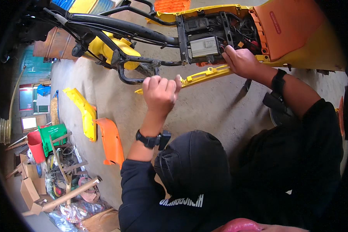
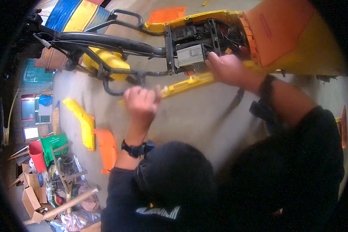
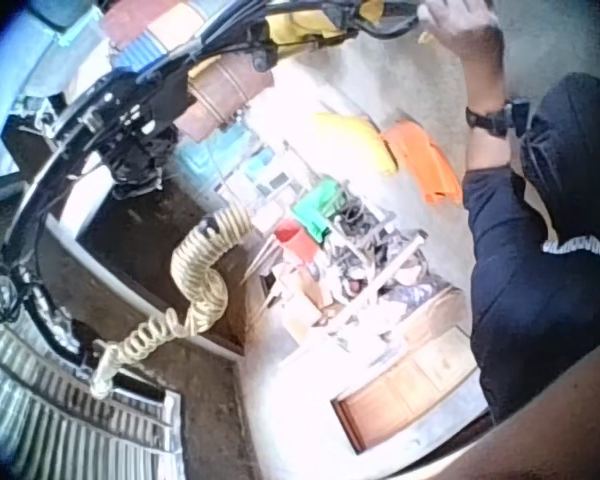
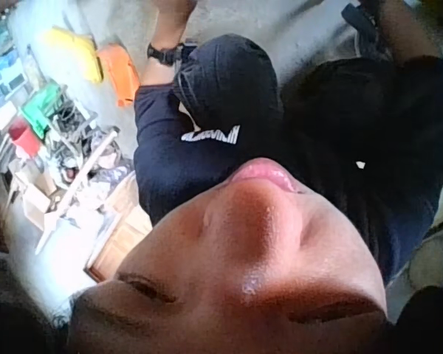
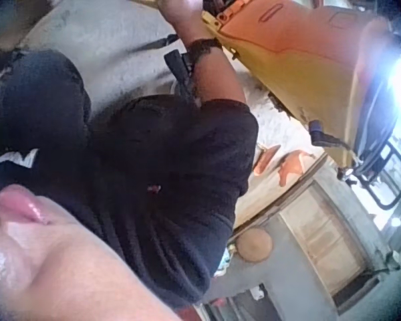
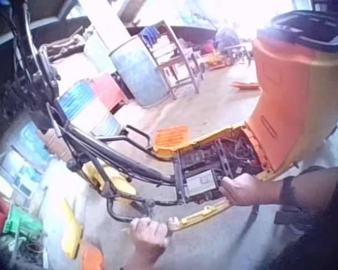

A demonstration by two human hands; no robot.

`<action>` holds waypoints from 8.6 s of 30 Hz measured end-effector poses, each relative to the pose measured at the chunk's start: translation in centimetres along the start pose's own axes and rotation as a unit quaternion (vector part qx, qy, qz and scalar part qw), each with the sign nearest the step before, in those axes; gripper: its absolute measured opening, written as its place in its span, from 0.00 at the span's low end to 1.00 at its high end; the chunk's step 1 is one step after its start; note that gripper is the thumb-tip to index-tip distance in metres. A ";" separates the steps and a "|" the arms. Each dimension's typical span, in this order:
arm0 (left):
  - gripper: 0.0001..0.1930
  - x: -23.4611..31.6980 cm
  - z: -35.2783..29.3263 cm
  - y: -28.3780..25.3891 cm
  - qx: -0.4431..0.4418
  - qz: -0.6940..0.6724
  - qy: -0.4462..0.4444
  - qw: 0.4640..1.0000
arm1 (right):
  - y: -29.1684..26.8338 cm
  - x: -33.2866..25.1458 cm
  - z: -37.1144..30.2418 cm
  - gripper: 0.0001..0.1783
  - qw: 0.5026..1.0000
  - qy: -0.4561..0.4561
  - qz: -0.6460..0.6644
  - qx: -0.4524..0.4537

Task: The recorder is repairing an electric motorcycle, focusing on the battery and electrical wiring section.

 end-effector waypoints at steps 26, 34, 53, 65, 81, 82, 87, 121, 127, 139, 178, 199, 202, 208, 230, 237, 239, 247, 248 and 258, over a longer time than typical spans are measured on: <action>0.17 -1.4 -4.0 3.3 0.047 -0.015 -0.004 0.999 | 0.7 -0.1 0.7 0.12 0.999 0.024 -0.033 -0.010; 0.10 -1.4 -5.6 8.3 -0.008 -0.110 -0.066 0.992 | 1.9 0.3 0.5 0.12 0.995 0.029 -0.073 -0.067; 0.27 0.4 -5.7 14.8 -0.203 -0.131 -0.160 0.957 | 0.1 -0.1 0.2 0.13 0.997 -0.006 -0.056 0.061; 0.25 0.0 -4.5 14.0 -0.121 -0.136 -0.163 0.970 | -0.2 -4.6 -2.3 0.08 0.978 -0.145 -0.132 0.072; 0.21 -0.7 -5.3 14.7 -0.065 -0.171 -0.197 0.963 | -0.2 0.0 -1.3 0.08 0.997 -0.008 -0.072 0.041; 0.21 -0.6 -5.3 14.6 -0.056 -0.170 -0.192 0.965 | 0.0 0.4 -1.1 0.08 0.996 0.023 -0.086 0.015; 0.19 0.3 -5.6 12.8 -0.061 -0.160 -0.200 0.965 | 0.0 0.4 -1.6 0.09 0.994 -0.002 -0.102 0.045; 0.25 2.1 -1.2 14.1 -0.047 -0.249 -0.070 0.965 | -0.8 2.9 -11.7 0.08 0.973 0.050 0.037 -0.221; 0.25 2.2 -0.8 14.9 -0.086 -0.233 -0.073 0.966 | -0.8 8.4 -12.8 0.08 0.964 0.168 0.181 -0.095; 0.30 3.2 2.7 18.0 -0.384 -0.174 -0.141 0.896 | 12.0 9.2 -18.5 0.07 0.596 0.514 0.592 -0.173; 0.28 14.2 11.0 20.0 -0.170 -0.251 0.035 0.952 | 6.5 11.1 -15.9 0.08 0.534 0.503 0.678 0.046; 0.25 15.1 11.6 19.2 -0.120 -0.257 0.069 0.957 | 1.0 16.8 -31.7 0.26 0.841 0.373 0.070 -0.386; 0.25 14.6 11.6 19.2 -0.129 -0.264 0.043 0.955 | -1.8 18.6 -28.8 0.29 0.907 0.383 0.063 -0.164; 0.25 14.2 12.0 19.3 -0.152 -0.283 -0.018 0.947 | -7.6 20.4 -27.6 0.26 0.776 0.471 0.377 -0.185; 0.26 15.5 12.0 19.0 -0.136 -0.246 0.024 0.959 | -6.8 14.0 -18.6 0.25 0.914 0.398 -0.071 0.025; 0.27 15.7 12.6 19.3 -0.148 -0.280 0.034 0.948 | -5.9 14.2 -18.5 0.24 0.917 0.383 -0.110 -0.002; 0.27 16.0 13.9 18.6 -0.154 -0.259 0.037 0.953 | -6.8 14.3 -19.0 0.23 0.910 0.395 -0.126 0.000; 0.27 15.4 13.2 20.5 -0.182 -0.262 0.023 0.948 | -8.5 14.0 -18.2 0.24 0.916 0.391 -0.072 0.056; 0.27 15.2 13.2 20.4 -0.176 -0.262 0.019 0.949 | -8.6 14.1 -18.1 0.24 0.918 0.385 -0.071 0.056; 0.26 14.8 12.7 19.9 -0.154 -0.300 -0.012 0.941 | -7.6 12.6 -18.8 0.22 0.921 0.381 -0.065 0.040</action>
Point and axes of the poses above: each hand's wrist, its own z-axis towards the middle knuckle, its own y-axis out of the palm, x = y × z, the point moved 10 cm from there along z, towards the middle knuckle, and after that the axes turned 6 degrees about -z, right-handed, at the moved point
